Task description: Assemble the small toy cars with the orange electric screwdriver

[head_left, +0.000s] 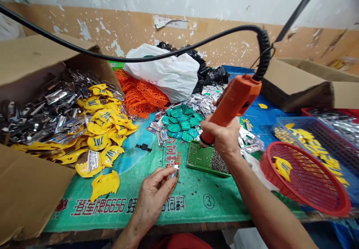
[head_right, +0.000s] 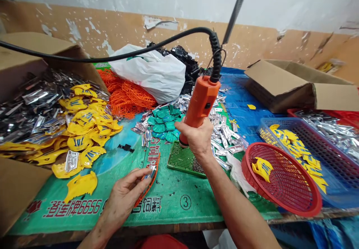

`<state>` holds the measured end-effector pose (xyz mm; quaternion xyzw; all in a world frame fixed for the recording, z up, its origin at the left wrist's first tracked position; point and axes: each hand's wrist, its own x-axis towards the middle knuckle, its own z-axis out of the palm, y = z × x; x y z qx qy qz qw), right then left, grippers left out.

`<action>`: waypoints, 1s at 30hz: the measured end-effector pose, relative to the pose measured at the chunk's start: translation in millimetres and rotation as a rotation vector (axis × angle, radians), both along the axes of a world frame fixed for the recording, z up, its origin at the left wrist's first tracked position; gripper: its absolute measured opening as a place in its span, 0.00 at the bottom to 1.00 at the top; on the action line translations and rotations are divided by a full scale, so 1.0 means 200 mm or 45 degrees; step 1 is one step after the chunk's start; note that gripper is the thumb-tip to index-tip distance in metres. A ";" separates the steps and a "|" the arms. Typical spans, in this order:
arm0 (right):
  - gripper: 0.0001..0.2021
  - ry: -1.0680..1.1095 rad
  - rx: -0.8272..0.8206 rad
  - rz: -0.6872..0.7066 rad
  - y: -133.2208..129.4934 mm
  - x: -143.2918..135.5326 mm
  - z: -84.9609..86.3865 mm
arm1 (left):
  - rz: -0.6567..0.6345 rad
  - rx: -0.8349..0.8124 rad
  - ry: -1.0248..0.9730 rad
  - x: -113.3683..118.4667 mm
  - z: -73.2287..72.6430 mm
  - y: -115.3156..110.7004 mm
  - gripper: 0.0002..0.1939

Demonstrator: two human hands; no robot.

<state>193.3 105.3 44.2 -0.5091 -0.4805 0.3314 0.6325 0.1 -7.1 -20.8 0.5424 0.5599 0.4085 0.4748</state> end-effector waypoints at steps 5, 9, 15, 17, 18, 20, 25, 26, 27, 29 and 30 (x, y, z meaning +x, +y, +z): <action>0.09 -0.025 0.016 -0.067 -0.01 -0.02 -0.04 | 0.001 -0.019 -0.015 0.00 0.00 -0.01 0.10; 0.08 -0.030 0.016 -0.115 0.00 -0.03 -0.04 | 0.001 -0.030 -0.041 0.00 0.00 0.00 0.10; 0.08 -0.034 0.025 -0.142 0.01 -0.02 -0.05 | 0.001 -0.064 -0.073 0.01 0.01 0.01 0.10; 0.08 -0.033 0.022 -0.148 0.01 -0.03 -0.05 | -0.005 -0.074 -0.076 0.01 0.01 0.01 0.10; 0.07 -0.031 0.020 -0.152 0.01 -0.03 -0.05 | -0.008 -0.076 -0.075 0.01 0.01 0.01 0.10; 0.07 -0.026 0.018 -0.158 0.01 -0.04 -0.04 | -0.013 -0.074 -0.072 0.01 0.01 0.01 0.10; 0.07 -0.022 0.020 -0.166 0.01 -0.04 -0.04 | -0.018 -0.046 -0.059 0.00 0.01 0.01 0.10; 0.07 -0.022 0.020 -0.165 0.01 -0.04 -0.04 | -0.019 -0.039 -0.056 0.00 0.01 0.01 0.10; 0.07 -0.023 0.021 -0.162 0.01 -0.04 -0.05 | -0.020 -0.034 -0.055 0.00 0.01 0.00 0.10; 0.07 -0.029 0.020 -0.158 0.01 -0.04 -0.05 | -0.024 -0.031 -0.053 0.00 0.01 0.00 0.10; 0.07 -0.032 0.019 -0.158 0.01 -0.04 -0.05 | -0.023 -0.035 -0.051 0.00 0.01 0.00 0.10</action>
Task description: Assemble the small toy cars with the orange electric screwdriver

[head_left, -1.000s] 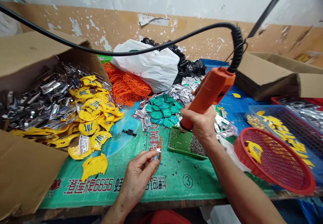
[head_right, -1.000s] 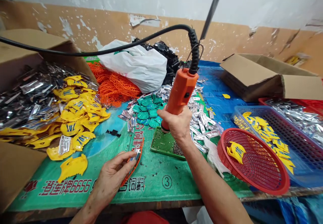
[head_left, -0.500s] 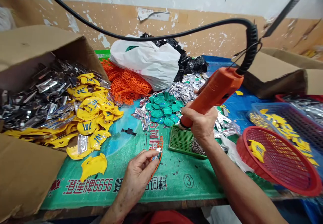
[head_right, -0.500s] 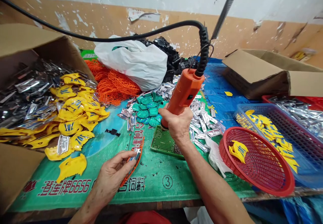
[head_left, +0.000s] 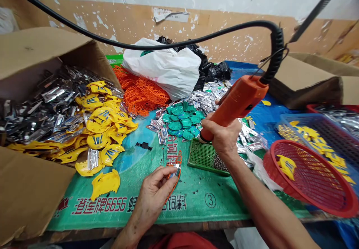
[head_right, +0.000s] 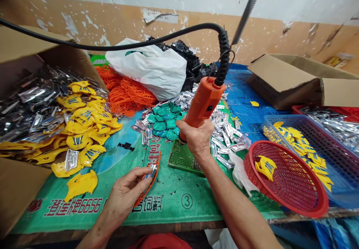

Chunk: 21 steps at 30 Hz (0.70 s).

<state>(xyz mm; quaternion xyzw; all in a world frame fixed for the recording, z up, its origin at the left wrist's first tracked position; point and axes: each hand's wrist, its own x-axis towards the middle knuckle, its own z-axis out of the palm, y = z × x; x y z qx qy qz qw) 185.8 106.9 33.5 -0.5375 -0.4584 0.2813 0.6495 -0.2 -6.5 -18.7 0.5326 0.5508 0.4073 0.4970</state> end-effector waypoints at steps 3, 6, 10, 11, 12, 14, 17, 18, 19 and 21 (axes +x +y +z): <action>0.07 -0.006 -0.001 -0.012 -0.01 0.00 0.00 | 0.004 -0.009 0.000 0.00 0.00 0.00 0.10; 0.07 -0.006 -0.002 0.000 -0.01 0.00 0.00 | 0.006 -0.005 0.001 0.00 -0.02 0.00 0.10; 0.07 -0.010 0.008 0.007 -0.01 -0.01 0.00 | -0.005 0.030 0.028 -0.01 -0.03 -0.01 0.13; 0.07 -0.010 0.013 0.001 -0.01 -0.01 0.00 | -0.005 0.033 0.045 -0.01 -0.02 -0.01 0.13; 0.07 -0.010 0.015 -0.003 -0.01 -0.01 0.00 | 0.000 0.029 0.061 0.00 -0.02 -0.01 0.14; 0.07 -0.006 0.016 -0.004 -0.01 -0.01 -0.01 | 0.034 0.006 0.082 0.01 -0.02 -0.02 0.14; 0.07 0.009 0.018 -0.007 -0.01 -0.01 -0.01 | 0.168 -0.041 0.053 0.02 -0.01 -0.03 0.22; 0.07 0.016 0.020 -0.011 -0.01 -0.01 -0.01 | 0.207 -0.063 0.037 0.02 -0.01 -0.04 0.24; 0.07 0.023 0.023 -0.017 -0.01 -0.01 -0.01 | 0.225 -0.082 0.030 0.02 -0.01 -0.04 0.23; 0.08 0.034 0.029 -0.031 -0.01 0.00 0.00 | 0.208 -0.093 0.056 0.01 -0.01 -0.04 0.13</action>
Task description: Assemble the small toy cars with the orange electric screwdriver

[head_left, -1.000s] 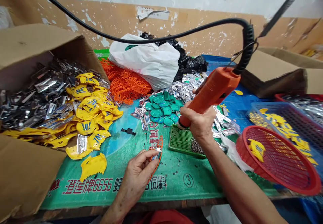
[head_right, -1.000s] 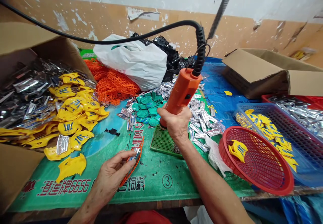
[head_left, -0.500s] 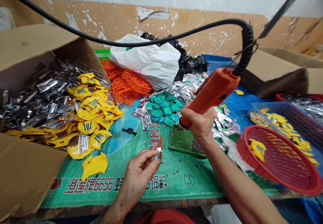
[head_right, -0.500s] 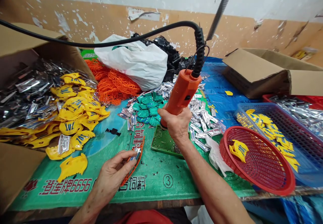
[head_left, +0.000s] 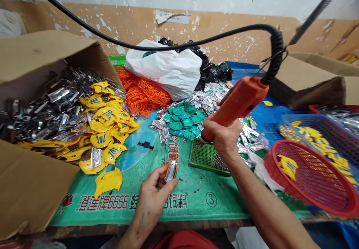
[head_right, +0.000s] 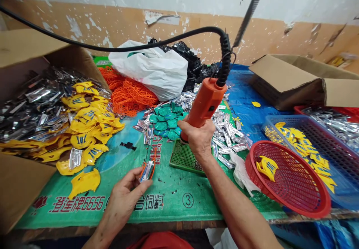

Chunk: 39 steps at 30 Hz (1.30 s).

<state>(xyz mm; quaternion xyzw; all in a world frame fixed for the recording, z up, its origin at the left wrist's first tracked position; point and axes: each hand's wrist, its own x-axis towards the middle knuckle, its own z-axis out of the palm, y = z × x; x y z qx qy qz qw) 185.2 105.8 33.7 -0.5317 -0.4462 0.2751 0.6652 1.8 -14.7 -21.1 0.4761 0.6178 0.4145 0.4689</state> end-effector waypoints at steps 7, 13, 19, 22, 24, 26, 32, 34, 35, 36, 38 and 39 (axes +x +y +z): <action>0.08 0.067 0.133 0.039 -0.02 0.05 0.06 | -0.053 -0.084 -0.050 -0.03 0.03 0.00 0.11; 0.10 0.164 0.186 0.074 -0.04 0.06 0.09 | -0.135 -0.212 -0.168 -0.06 0.03 0.01 0.15; 0.10 0.248 0.178 0.159 -0.06 0.03 0.10 | -0.268 -0.268 -0.272 -0.06 0.06 0.02 0.19; 0.11 0.278 0.193 0.190 -0.07 0.02 0.12 | -0.315 -0.226 -0.265 -0.07 0.06 0.01 0.18; 0.16 0.322 0.187 0.236 -0.08 0.02 0.14 | -0.334 -0.211 -0.258 -0.07 0.04 0.00 0.17; 0.20 0.372 0.163 0.272 -0.09 0.01 0.16 | -0.305 -0.186 -0.278 -0.06 0.03 0.00 0.17; 0.18 0.549 0.105 0.535 -0.16 -0.01 0.22 | -0.159 0.184 -0.007 0.00 0.04 0.02 0.21; 0.16 0.592 0.087 0.660 -0.19 -0.01 0.24 | -0.221 0.393 0.183 0.02 0.06 0.03 0.18; 0.15 0.614 0.080 0.724 -0.20 -0.02 0.25 | -0.257 0.469 0.254 0.02 0.06 0.03 0.18; 0.14 0.640 0.071 0.788 -0.21 -0.03 0.26 | -0.290 0.523 0.307 0.03 0.07 0.04 0.17; 0.13 0.702 0.054 0.911 -0.24 -0.04 0.27 | -0.315 0.587 0.378 0.04 0.08 0.05 0.17; 0.13 0.732 0.049 0.967 -0.25 -0.05 0.27 | -0.326 0.611 0.397 0.04 0.09 0.05 0.17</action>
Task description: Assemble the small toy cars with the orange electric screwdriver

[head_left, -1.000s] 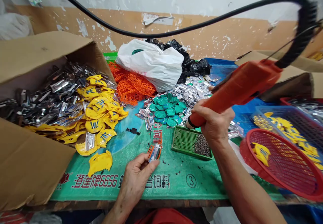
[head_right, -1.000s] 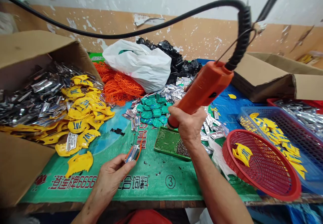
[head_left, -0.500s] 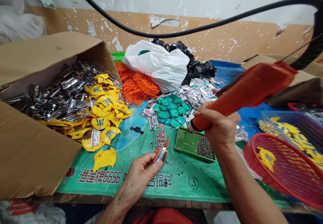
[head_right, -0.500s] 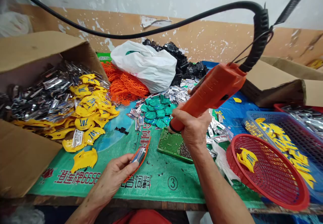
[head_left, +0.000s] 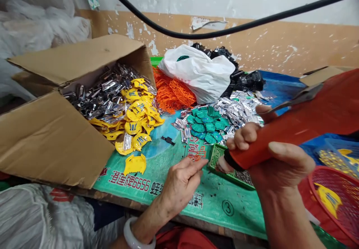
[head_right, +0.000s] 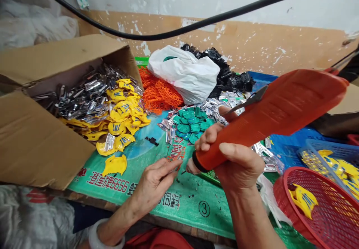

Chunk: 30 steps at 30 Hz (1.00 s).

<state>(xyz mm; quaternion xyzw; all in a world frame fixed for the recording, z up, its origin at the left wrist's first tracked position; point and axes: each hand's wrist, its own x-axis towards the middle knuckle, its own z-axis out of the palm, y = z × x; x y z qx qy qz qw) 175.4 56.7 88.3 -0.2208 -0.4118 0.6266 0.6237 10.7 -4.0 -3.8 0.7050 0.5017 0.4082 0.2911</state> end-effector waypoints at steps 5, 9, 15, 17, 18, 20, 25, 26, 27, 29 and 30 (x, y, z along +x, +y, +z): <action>0.14 0.077 0.008 0.135 -0.03 -0.03 0.01 | -0.080 0.064 -0.001 0.00 0.01 0.00 0.14; 0.15 0.057 0.009 0.139 -0.03 -0.04 0.00 | -0.046 0.026 -0.025 0.00 0.00 -0.02 0.10; 0.15 0.027 -0.011 0.110 -0.02 -0.06 0.00 | -0.037 -0.065 -0.096 -0.01 -0.01 -0.02 0.08; 0.16 0.018 -0.011 0.099 -0.02 -0.06 0.00 | -0.027 -0.100 -0.117 -0.01 -0.01 -0.02 0.07; 0.17 0.012 -0.009 0.092 -0.02 -0.06 0.00 | -0.018 -0.121 -0.134 0.00 0.00 -0.02 0.07; 0.17 0.001 0.001 0.074 -0.02 -0.06 0.00 | -0.005 -0.170 -0.184 0.00 0.00 -0.02 0.07; 0.18 -0.011 0.032 0.037 -0.02 -0.05 -0.01 | 0.000 -0.267 -0.358 0.00 0.00 -0.02 0.08; 0.18 -0.008 0.033 0.036 -0.03 -0.05 -0.01 | 0.004 -0.282 -0.382 0.00 0.00 -0.02 0.08; 0.19 -0.006 0.032 0.036 -0.03 -0.05 -0.01 | 0.005 -0.298 -0.402 0.01 0.00 -0.02 0.08; 0.20 -0.012 0.021 0.029 -0.03 -0.06 -0.01 | 0.000 -0.327 -0.446 0.01 -0.01 -0.02 0.08; 0.21 -0.019 0.013 0.021 -0.04 -0.06 -0.01 | -0.005 -0.342 -0.469 0.01 -0.01 -0.02 0.08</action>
